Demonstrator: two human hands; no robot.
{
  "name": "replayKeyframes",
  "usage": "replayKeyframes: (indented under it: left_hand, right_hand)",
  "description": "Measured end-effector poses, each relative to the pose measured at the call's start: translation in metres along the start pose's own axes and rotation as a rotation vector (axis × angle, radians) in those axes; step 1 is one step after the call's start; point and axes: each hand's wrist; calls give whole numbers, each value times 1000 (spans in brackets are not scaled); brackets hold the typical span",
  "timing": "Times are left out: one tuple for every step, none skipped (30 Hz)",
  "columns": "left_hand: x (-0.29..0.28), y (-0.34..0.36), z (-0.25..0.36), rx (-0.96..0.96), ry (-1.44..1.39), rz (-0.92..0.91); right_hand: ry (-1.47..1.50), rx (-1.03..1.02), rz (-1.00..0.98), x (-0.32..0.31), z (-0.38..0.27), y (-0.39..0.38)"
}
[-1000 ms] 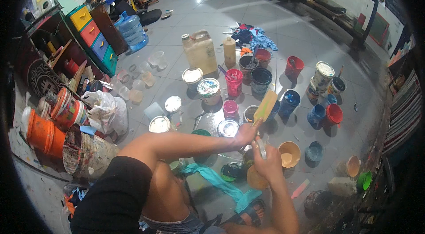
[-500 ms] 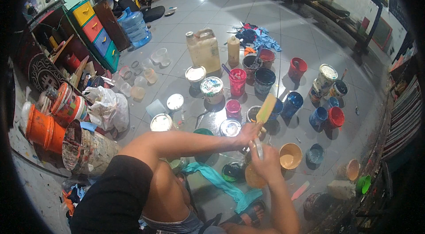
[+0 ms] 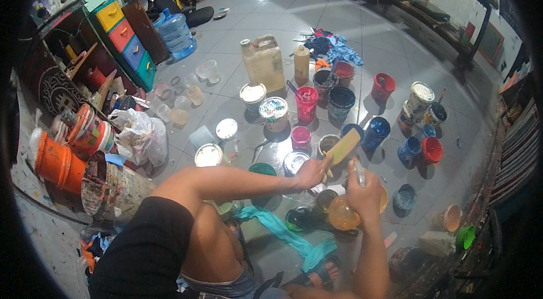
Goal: The person stirs light-colored ink in a plastic container with a spatula and then cleans the spatula with a blue cloth.
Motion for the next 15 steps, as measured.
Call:
replayKeyframes:
  left_hand:
    - [0, -7, 0, -3, -9, -18]
    - [-1, -12, 1, -6, -19, -37]
    - [-2, -16, 2, -25, -43, -28]
    - [-5, -21, 9, -45, -65, -18]
    - [-7, -25, 14, -64, -88, -9]
    - [-8, -24, 17, -66, -59, -13]
    - [-11, -23, 20, -64, -32, -11]
    - [-13, -23, 22, -62, -6, -10]
    - [-11, -20, 21, -45, -19, 32]
    - [-8, -16, 14, -38, -31, 78]
    - [-5, -14, 5, -34, -42, 121]
    - [-3, -13, -5, -3, -55, 157]
    - [-1, -11, -6, 40, -72, 188]
    - [1, -9, -7, 83, -88, 220]
    - [3, -8, -8, 68, -104, 228]
  right_hand:
    - [22, 7, 8, -1, -1, 1]
    - [44, 14, 17, -4, -2, 3]
    - [65, 22, 27, -6, -4, 4]
    - [126, 63, 48, -5, -9, 4]
    - [105, 18, 74, -4, -6, 5]
    - [83, -27, 101, -3, -2, 9]
    - [59, -79, 128, -3, 0, 11]
    - [72, -14, 75, -4, 2, 10]
    - [84, 51, 23, -6, 3, 8]
    - [100, 117, -40, -5, 4, 7]
    - [135, 119, -61, -1, -5, 0]
    - [171, 121, -82, 5, -16, -9]
    - [202, 122, -90, 4, -23, -15]
    - [197, 44, -87, 11, -14, -15]
    - [129, -12, -59, 12, -14, -17]
Point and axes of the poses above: each hand's wrist, its own y-axis towards the middle knuckle, its own x-axis out of the palm, z = x × y, and after that the axes turned 8 degrees about x, right-handed
